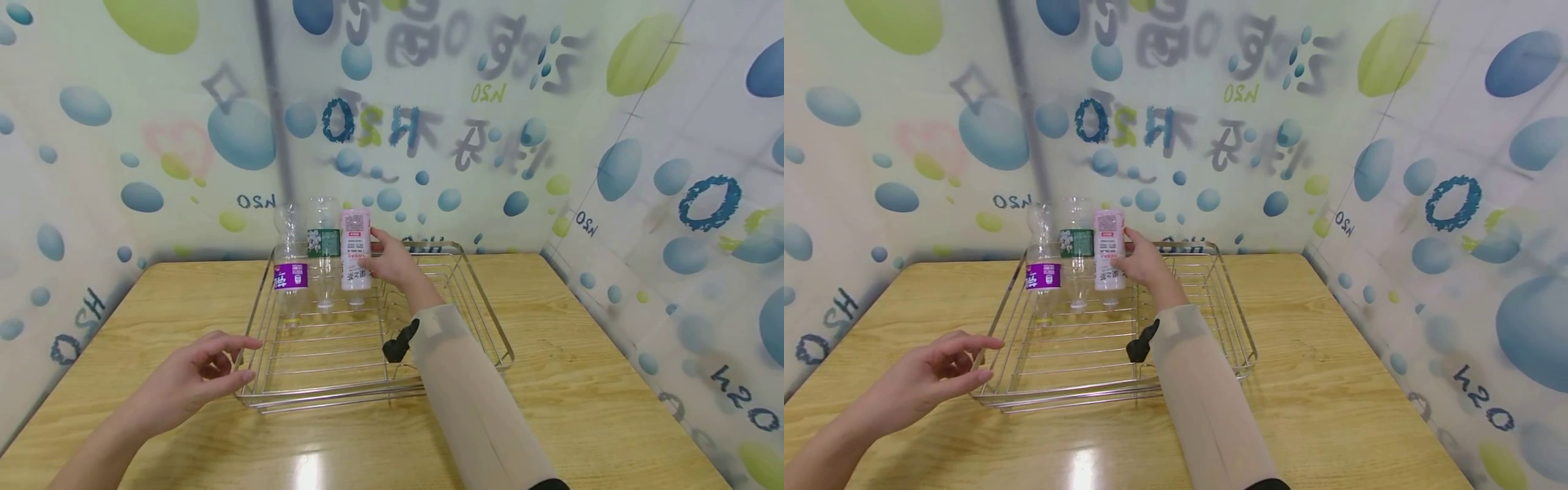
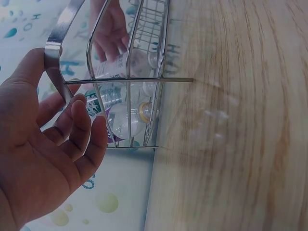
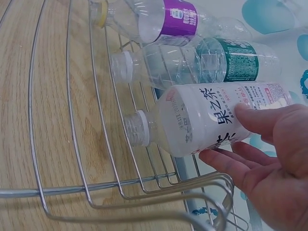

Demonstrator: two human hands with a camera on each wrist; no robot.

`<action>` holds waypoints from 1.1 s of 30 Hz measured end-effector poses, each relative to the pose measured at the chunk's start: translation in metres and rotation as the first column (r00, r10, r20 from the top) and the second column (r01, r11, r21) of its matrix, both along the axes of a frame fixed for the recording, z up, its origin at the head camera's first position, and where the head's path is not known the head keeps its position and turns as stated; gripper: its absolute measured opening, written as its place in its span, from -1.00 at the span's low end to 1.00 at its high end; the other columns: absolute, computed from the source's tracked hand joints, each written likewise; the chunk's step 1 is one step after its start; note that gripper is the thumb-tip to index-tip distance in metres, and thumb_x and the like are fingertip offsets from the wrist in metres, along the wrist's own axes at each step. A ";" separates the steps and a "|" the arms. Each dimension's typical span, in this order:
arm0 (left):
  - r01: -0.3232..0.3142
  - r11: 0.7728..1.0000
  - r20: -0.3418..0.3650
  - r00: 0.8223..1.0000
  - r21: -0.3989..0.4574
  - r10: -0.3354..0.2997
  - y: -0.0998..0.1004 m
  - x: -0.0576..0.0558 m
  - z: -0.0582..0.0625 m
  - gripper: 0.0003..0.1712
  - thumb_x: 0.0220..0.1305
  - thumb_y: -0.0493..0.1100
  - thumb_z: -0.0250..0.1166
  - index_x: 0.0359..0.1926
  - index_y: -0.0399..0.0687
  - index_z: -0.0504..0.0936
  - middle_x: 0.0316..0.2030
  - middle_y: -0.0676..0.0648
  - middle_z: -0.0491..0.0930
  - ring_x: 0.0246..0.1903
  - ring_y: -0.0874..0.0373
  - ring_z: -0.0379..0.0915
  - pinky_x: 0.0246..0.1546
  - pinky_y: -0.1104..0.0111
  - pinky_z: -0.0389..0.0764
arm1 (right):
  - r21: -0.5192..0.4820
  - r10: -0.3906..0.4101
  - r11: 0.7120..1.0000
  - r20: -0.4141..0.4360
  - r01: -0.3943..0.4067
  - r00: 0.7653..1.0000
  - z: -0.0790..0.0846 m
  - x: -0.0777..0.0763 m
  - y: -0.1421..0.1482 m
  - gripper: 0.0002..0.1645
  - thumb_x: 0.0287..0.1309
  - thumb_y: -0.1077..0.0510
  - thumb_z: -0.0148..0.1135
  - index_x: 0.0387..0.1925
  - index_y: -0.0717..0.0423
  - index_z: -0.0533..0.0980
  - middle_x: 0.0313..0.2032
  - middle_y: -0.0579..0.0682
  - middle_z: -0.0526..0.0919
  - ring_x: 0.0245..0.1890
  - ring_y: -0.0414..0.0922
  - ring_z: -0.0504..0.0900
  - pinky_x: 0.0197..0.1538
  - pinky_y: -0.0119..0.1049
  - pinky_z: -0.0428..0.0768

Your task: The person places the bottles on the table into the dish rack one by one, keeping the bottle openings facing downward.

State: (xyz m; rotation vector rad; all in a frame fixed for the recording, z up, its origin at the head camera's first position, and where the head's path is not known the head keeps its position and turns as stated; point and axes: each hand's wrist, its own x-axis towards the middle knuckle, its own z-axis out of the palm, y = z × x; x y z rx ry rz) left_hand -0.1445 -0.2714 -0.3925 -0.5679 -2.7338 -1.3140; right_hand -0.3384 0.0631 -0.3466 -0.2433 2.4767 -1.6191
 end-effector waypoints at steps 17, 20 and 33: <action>0.000 1.000 -0.004 1.000 0.012 0.000 0.000 0.001 -0.001 -0.57 0.45 -0.21 0.50 0.29 -0.03 0.71 -0.23 0.13 0.57 -0.35 0.25 0.51 -0.43 0.40 0.56 | -0.062 -0.110 0.992 -0.027 0.108 0.994 0.011 0.001 0.007 -0.01 0.47 0.14 0.44 0.75 -0.11 0.16 0.57 0.19 0.43 0.47 0.18 0.56 0.38 0.08 0.69; 0.009 1.000 -0.018 1.000 0.025 -0.009 0.000 0.001 -0.002 -0.56 0.44 -0.23 0.50 0.29 -0.06 0.71 -0.22 0.14 0.57 -0.35 0.25 0.52 -0.43 0.40 0.57 | -0.141 -0.163 0.978 -0.056 0.154 0.985 0.017 0.000 0.013 -0.08 0.48 0.09 0.43 0.71 -0.05 0.23 0.55 0.19 0.47 0.46 0.18 0.58 0.40 0.08 0.69; 0.008 1.000 -0.085 0.996 -0.020 -0.010 -0.003 -0.001 -0.001 -0.50 0.42 -0.23 0.51 0.34 -0.01 0.72 -0.16 0.14 0.61 -0.33 0.29 0.51 -0.41 0.43 0.55 | -0.310 -0.088 0.951 -0.236 0.011 0.968 0.083 0.044 0.056 -0.28 0.57 0.00 0.33 0.62 -0.01 0.37 0.44 0.16 0.60 0.40 0.13 0.65 0.44 0.03 0.67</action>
